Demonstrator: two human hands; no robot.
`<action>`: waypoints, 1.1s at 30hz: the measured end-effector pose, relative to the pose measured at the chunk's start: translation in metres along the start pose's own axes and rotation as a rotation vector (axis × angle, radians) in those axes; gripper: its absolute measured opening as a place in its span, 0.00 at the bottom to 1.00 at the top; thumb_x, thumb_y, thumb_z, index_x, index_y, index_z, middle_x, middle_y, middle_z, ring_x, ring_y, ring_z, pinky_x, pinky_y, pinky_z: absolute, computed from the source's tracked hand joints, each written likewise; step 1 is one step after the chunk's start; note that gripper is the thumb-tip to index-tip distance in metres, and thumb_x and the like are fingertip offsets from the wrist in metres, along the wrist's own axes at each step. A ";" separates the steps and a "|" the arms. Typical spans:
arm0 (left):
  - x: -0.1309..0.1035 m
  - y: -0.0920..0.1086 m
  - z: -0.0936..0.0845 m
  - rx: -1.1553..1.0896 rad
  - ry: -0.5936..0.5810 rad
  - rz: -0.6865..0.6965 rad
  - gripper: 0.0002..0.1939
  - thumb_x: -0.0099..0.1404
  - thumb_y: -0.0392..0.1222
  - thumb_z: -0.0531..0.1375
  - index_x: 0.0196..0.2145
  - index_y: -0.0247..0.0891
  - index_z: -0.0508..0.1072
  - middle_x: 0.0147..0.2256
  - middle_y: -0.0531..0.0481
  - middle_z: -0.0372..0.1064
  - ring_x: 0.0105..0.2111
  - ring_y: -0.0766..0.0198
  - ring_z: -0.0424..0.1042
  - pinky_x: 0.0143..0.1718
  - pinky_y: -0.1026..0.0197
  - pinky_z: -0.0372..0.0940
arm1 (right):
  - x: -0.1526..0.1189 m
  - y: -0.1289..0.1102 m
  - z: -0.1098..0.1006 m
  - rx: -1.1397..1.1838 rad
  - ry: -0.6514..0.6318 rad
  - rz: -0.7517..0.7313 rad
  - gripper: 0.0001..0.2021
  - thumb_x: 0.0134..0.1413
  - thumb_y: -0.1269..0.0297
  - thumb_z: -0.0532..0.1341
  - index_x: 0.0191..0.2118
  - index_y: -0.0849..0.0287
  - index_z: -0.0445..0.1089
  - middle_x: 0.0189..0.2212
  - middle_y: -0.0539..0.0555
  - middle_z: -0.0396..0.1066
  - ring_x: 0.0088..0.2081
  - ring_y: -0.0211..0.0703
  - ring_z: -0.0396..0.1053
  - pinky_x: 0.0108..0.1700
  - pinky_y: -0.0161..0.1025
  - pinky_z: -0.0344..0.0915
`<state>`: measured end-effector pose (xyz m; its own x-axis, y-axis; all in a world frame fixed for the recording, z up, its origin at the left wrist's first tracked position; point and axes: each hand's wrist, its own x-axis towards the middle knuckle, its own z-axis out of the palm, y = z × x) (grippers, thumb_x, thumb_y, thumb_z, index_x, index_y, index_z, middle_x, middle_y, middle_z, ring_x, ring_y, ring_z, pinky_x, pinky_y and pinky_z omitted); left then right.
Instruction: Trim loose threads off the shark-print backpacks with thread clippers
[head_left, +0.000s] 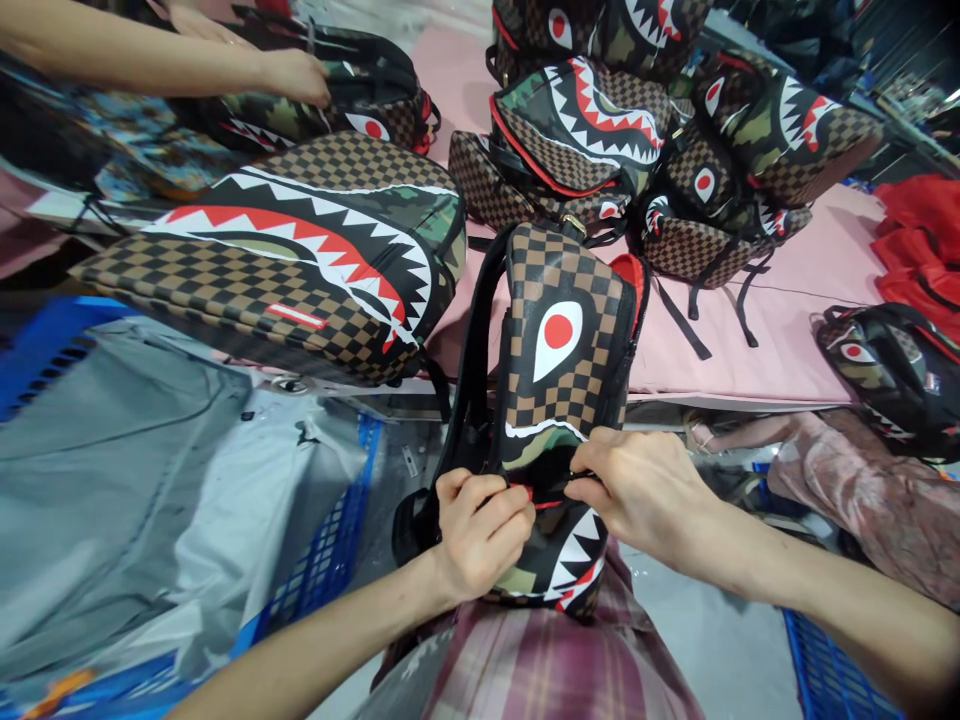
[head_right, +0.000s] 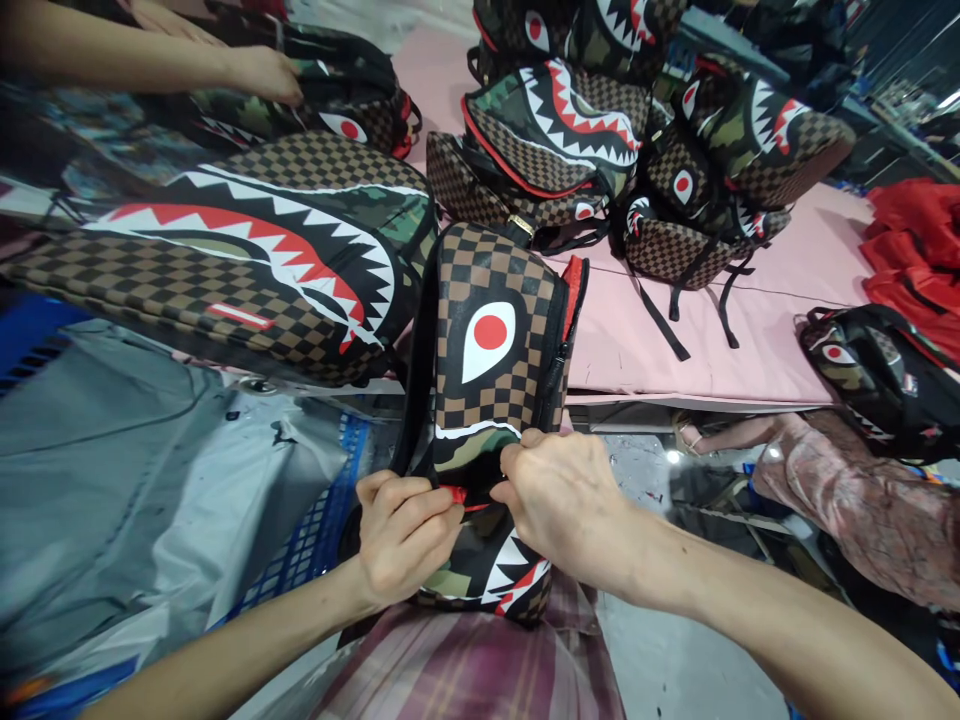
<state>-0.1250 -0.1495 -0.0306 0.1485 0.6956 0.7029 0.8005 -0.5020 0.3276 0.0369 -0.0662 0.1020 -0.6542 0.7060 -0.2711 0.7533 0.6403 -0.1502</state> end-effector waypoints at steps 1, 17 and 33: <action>0.001 0.001 0.000 0.003 0.020 0.004 0.08 0.61 0.31 0.57 0.26 0.40 0.71 0.25 0.55 0.71 0.29 0.65 0.65 0.34 0.56 0.53 | 0.001 0.000 0.000 0.001 -0.010 -0.007 0.05 0.54 0.63 0.60 0.30 0.57 0.70 0.26 0.49 0.71 0.23 0.34 0.62 0.24 0.36 0.41; 0.021 0.005 -0.001 -0.034 0.195 0.012 0.08 0.60 0.29 0.58 0.24 0.37 0.68 0.24 0.55 0.70 0.27 0.66 0.64 0.30 0.57 0.52 | 0.002 0.009 0.000 0.058 -0.008 -0.031 0.07 0.56 0.65 0.58 0.28 0.59 0.70 0.25 0.50 0.70 0.24 0.35 0.64 0.25 0.35 0.46; 0.084 -0.031 -0.051 0.010 -0.735 0.067 0.08 0.59 0.36 0.60 0.23 0.41 0.72 0.18 0.58 0.63 0.14 0.71 0.58 0.15 0.65 0.42 | -0.021 0.014 0.061 0.159 0.436 -0.329 0.10 0.54 0.76 0.52 0.32 0.60 0.68 0.22 0.48 0.61 0.23 0.36 0.55 0.25 0.35 0.49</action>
<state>-0.1669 -0.1021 0.0507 0.5455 0.8301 0.1156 0.7807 -0.5535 0.2901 0.0655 -0.0907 0.0477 -0.7980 0.5585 0.2262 0.4843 0.8179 -0.3107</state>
